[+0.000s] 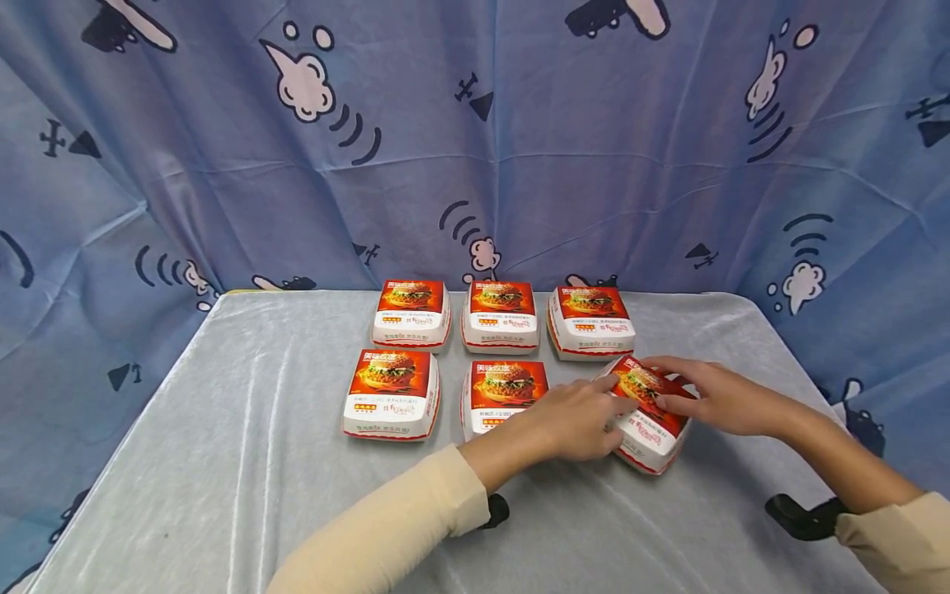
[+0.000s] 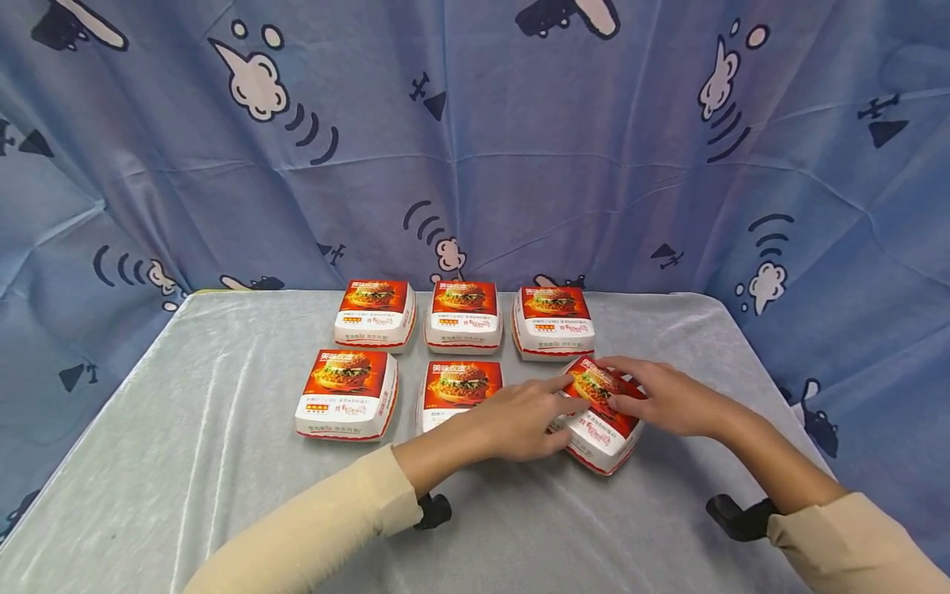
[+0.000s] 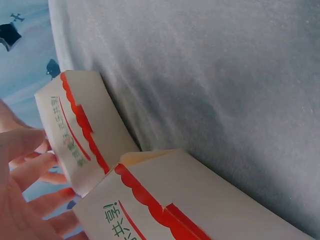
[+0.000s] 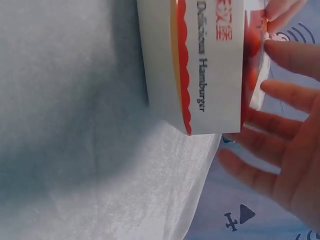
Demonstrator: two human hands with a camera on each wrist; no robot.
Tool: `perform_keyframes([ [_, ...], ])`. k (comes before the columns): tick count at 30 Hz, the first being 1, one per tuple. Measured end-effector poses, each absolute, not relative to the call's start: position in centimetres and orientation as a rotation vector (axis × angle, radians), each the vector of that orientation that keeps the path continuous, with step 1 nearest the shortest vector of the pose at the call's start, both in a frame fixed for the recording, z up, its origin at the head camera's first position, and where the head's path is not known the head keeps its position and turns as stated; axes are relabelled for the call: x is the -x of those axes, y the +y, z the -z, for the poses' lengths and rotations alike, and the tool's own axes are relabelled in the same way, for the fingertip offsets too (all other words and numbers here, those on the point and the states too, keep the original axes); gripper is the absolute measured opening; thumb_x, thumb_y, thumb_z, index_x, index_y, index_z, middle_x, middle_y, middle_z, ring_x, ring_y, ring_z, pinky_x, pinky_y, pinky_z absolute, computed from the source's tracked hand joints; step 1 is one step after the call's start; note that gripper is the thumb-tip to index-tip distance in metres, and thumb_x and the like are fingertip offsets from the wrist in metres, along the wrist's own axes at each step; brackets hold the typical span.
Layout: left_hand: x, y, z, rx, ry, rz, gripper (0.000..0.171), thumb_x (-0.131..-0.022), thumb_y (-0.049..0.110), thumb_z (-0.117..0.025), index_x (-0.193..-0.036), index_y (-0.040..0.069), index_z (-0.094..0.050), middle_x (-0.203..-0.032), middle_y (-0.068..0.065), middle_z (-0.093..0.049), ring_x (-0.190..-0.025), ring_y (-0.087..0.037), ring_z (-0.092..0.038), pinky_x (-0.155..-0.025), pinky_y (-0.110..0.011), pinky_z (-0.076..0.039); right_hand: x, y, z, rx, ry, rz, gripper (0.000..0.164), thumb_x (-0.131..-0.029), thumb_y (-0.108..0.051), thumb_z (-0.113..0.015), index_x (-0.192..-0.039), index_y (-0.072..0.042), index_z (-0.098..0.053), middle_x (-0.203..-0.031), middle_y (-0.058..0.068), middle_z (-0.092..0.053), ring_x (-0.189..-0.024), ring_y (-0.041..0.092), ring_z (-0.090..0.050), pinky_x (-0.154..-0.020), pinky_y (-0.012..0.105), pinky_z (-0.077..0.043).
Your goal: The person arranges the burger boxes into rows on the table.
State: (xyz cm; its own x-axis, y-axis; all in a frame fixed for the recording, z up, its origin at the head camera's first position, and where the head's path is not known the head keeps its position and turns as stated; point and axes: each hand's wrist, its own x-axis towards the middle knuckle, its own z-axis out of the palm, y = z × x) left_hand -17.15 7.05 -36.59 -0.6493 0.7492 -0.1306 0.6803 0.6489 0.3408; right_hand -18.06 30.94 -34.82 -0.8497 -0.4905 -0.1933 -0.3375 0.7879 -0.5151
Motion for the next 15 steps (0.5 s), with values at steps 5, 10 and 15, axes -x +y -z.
perform_keyframes([
  [5,16.96,7.02,36.56,-1.134,2.634,-0.358,0.049,-0.097,0.034,-0.059,-0.145,0.037,-0.051,-0.157,-0.001,-0.035,-0.131,-0.016,-0.048,-0.099,-0.038,-0.047,18.1,30.9,34.56,0.514,2.73,0.576,0.065,-0.096,-0.038,-0.064,-0.143,0.004,-0.047,-0.123,0.023,-0.062,-0.102,0.03,-0.062,-0.075,0.045,-0.056],
  [10,16.91,7.1,36.69,-1.134,2.641,-0.373,0.048,-0.098,0.034,-0.058,-0.145,0.037,-0.052,-0.157,-0.002,-0.036,-0.132,-0.016,-0.048,-0.098,-0.037,-0.048,18.22,30.96,34.58,0.483,2.722,0.51,0.07,-0.094,-0.042,-0.066,-0.142,0.005,-0.046,-0.109,0.011,-0.063,-0.089,0.021,-0.057,-0.066,0.034,-0.05],
  [15,16.96,7.13,36.67,-1.136,2.627,-0.397,0.05,-0.097,0.033,-0.059,-0.146,0.036,-0.05,-0.157,-0.002,-0.035,-0.131,-0.014,-0.049,-0.098,-0.035,-0.049,18.21,31.2,34.84,0.544,2.679,0.585,0.066,-0.095,-0.036,-0.066,-0.142,0.006,-0.046,-0.11,0.007,-0.06,-0.095,0.023,-0.055,-0.07,0.034,-0.049],
])
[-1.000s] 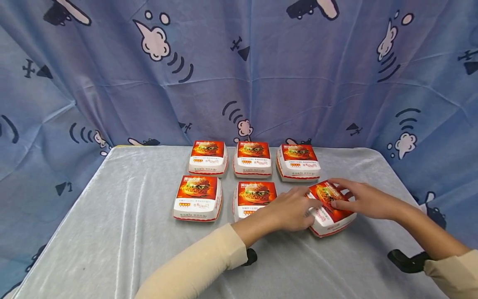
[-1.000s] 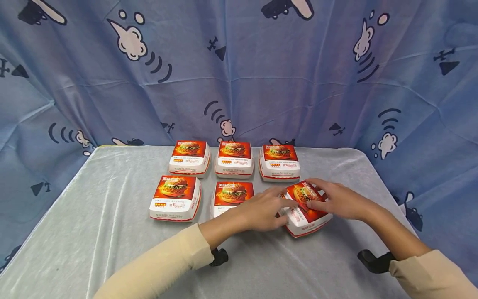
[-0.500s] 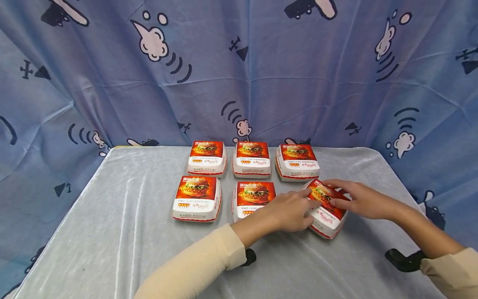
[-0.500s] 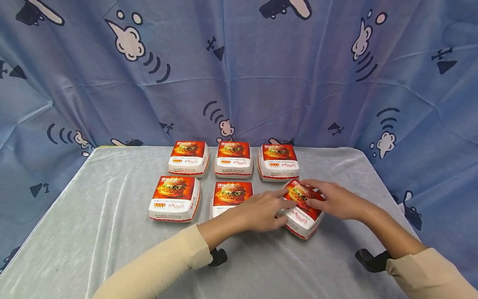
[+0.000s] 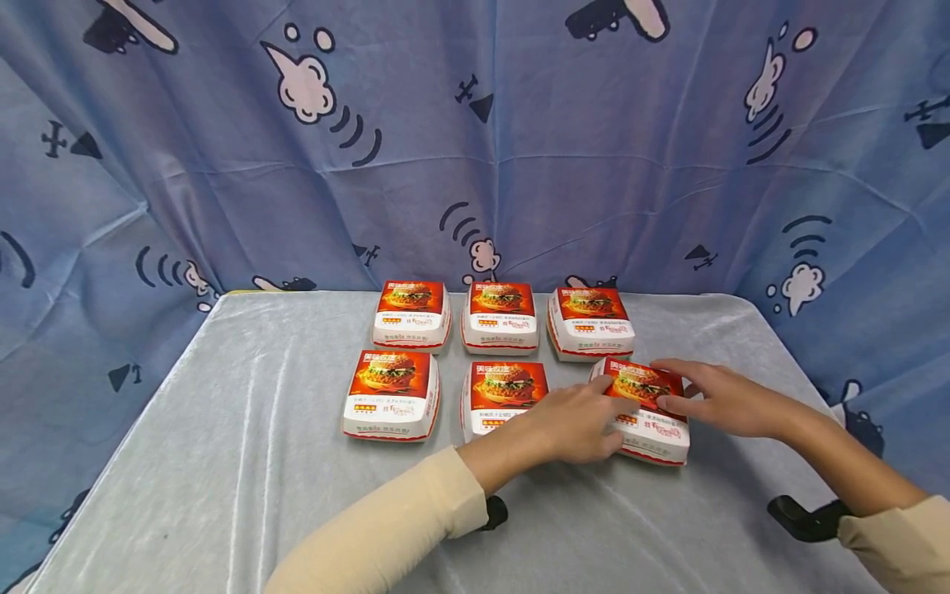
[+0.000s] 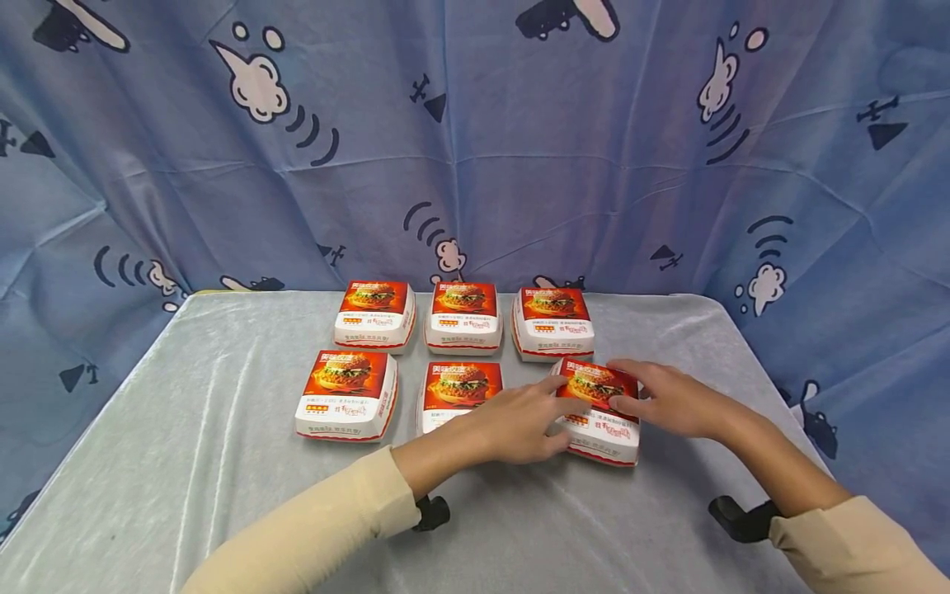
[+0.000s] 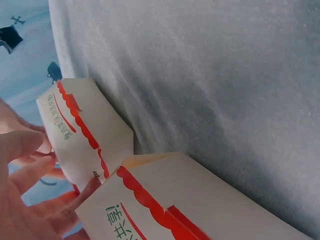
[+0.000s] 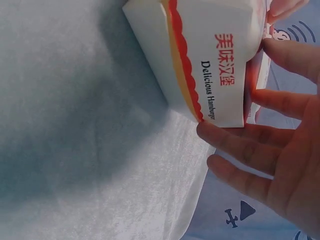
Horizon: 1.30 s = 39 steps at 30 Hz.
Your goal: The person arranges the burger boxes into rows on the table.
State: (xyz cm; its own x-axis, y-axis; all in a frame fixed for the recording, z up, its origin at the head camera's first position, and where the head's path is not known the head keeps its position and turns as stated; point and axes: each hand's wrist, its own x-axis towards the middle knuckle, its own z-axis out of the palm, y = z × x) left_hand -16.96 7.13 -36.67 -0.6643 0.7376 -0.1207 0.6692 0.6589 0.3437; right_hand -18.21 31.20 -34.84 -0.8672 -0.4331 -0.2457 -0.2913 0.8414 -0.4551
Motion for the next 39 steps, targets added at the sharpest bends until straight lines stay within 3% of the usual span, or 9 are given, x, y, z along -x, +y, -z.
perform_keyframes([
  [5,17.0,7.3,36.7,-1.139,2.645,-0.383,0.056,-0.097,0.032,-0.059,-0.151,0.035,-0.043,-0.16,0.002,-0.031,-0.13,-0.011,-0.049,-0.091,-0.031,-0.051,18.2,31.3,35.0,0.58,2.659,0.632,0.064,-0.097,-0.033,-0.064,-0.144,0.006,-0.044,-0.13,0.018,-0.058,-0.103,0.026,-0.056,-0.076,0.038,-0.051],
  [10,17.0,7.3,36.7,-1.15,2.649,-0.371,0.057,-0.098,0.031,-0.058,-0.152,0.035,-0.041,-0.161,0.006,-0.029,-0.13,-0.009,-0.049,-0.085,-0.028,-0.051,18.2,31.3,35.1,0.602,2.651,0.648,0.065,-0.097,-0.033,-0.064,-0.145,0.005,-0.043,-0.132,0.018,-0.056,-0.104,0.026,-0.055,-0.077,0.038,-0.051],
  [17,16.9,7.2,36.5,-1.151,2.644,-0.34,0.057,-0.098,0.031,-0.057,-0.152,0.036,-0.04,-0.16,0.006,-0.031,-0.126,-0.009,-0.052,-0.078,-0.026,-0.05,17.8,31.1,35.4,0.658,2.675,0.708,0.06,-0.098,-0.029,-0.064,-0.144,0.004,-0.045,-0.137,0.022,-0.054,-0.111,0.032,-0.057,-0.088,0.054,-0.051],
  [23,16.8,7.2,36.5,-1.149,2.659,-0.285,0.056,-0.099,0.033,-0.057,-0.152,0.037,-0.041,-0.159,0.003,-0.035,-0.119,-0.009,-0.056,-0.069,-0.026,-0.05,17.5,30.9,35.5,0.637,2.671,0.737,0.062,-0.098,-0.03,-0.063,-0.146,0.004,-0.043,-0.141,0.027,-0.05,-0.117,0.039,-0.056,-0.091,0.06,-0.049],
  [31,16.8,6.9,36.8,-1.171,2.689,-0.235,0.052,-0.097,0.032,-0.059,-0.148,0.035,-0.048,-0.156,0.002,-0.039,-0.116,-0.013,-0.06,-0.084,-0.034,-0.053,17.5,30.2,35.8,0.602,2.676,0.753,0.062,-0.1,-0.031,-0.06,-0.147,0.004,-0.042,-0.143,0.029,-0.047,-0.119,0.043,-0.054,-0.092,0.061,-0.048],
  [39,16.8,6.6,36.5,-1.187,2.704,-0.221,0.052,-0.097,0.033,-0.06,-0.148,0.033,-0.049,-0.15,0.002,-0.045,-0.103,-0.011,-0.062,-0.078,-0.031,-0.054,17.6,30.0,36.0,0.61,2.682,0.748,0.063,-0.101,-0.032,-0.059,-0.148,0.004,-0.039,-0.144,0.029,-0.046,-0.12,0.043,-0.053,-0.093,0.062,-0.047],
])
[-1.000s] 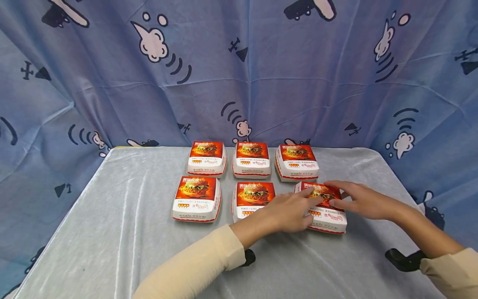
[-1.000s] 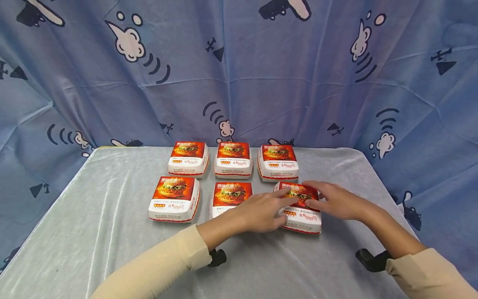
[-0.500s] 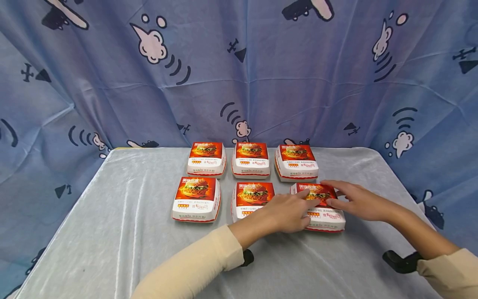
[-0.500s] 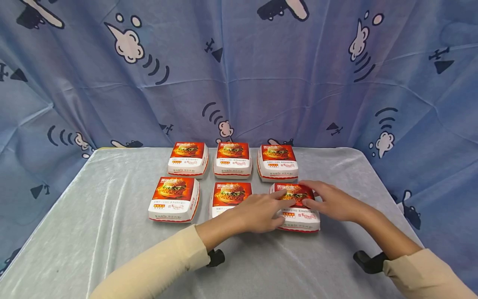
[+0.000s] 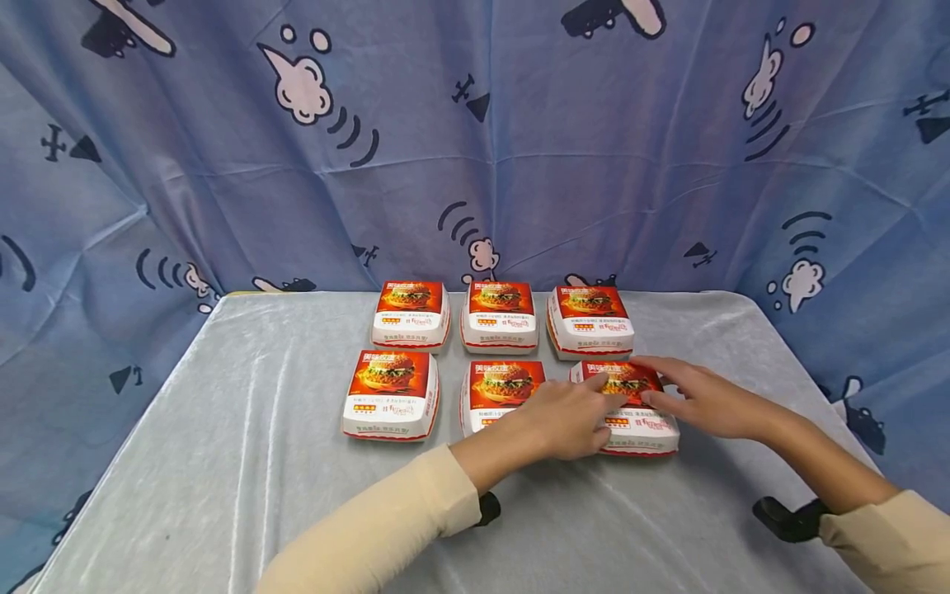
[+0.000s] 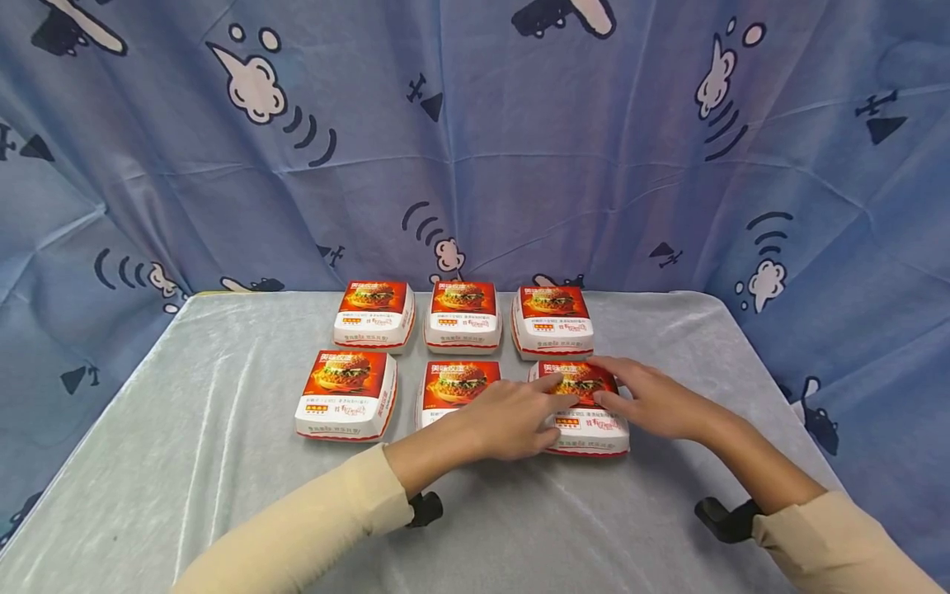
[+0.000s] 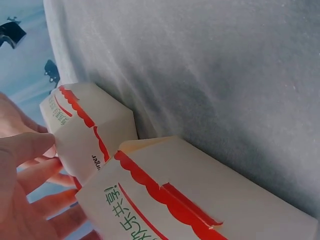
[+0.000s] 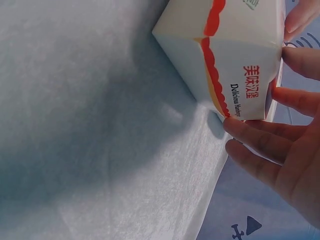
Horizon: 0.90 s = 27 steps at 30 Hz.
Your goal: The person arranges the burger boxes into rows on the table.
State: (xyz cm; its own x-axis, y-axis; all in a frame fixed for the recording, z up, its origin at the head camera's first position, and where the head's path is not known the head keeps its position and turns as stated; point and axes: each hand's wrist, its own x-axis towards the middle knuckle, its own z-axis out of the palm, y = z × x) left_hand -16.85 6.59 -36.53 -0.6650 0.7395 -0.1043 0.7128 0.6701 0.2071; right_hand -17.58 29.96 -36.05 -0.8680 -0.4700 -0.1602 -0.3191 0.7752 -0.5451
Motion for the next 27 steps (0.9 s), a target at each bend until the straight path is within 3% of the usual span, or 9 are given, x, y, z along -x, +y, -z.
perform_keyframes([
  [9,17.0,6.3,36.4,-1.173,2.708,-0.207,0.053,-0.097,0.034,-0.061,-0.148,0.032,-0.049,-0.152,0.001,-0.044,-0.111,-0.013,-0.061,-0.087,-0.036,-0.053,17.7,29.5,36.0,0.608,2.681,0.741,0.063,-0.101,-0.033,-0.059,-0.148,0.004,-0.039,-0.142,0.028,-0.047,-0.119,0.041,-0.053,-0.093,0.061,-0.047],
  [19,17.4,6.0,35.7,-1.176,2.728,-0.316,0.047,-0.097,0.031,-0.06,-0.144,0.029,-0.054,-0.141,0.003,-0.053,-0.113,-0.015,-0.06,-0.095,-0.046,-0.047,18.0,29.8,35.7,0.603,2.662,0.737,0.065,-0.1,-0.034,-0.059,-0.149,0.003,-0.038,-0.144,0.029,-0.045,-0.121,0.042,-0.052,-0.094,0.062,-0.046],
  [27,19.0,3.2,34.0,-1.149,2.828,-0.549,0.043,-0.099,0.026,-0.057,-0.141,0.02,-0.058,-0.134,0.0,-0.061,-0.113,-0.016,-0.062,-0.091,-0.038,-0.05,18.8,30.3,34.5,0.51,2.73,0.65,0.068,-0.101,-0.037,-0.057,-0.151,0.002,-0.034,-0.148,0.031,-0.038,-0.123,0.05,-0.048,-0.09,0.065,-0.048],
])
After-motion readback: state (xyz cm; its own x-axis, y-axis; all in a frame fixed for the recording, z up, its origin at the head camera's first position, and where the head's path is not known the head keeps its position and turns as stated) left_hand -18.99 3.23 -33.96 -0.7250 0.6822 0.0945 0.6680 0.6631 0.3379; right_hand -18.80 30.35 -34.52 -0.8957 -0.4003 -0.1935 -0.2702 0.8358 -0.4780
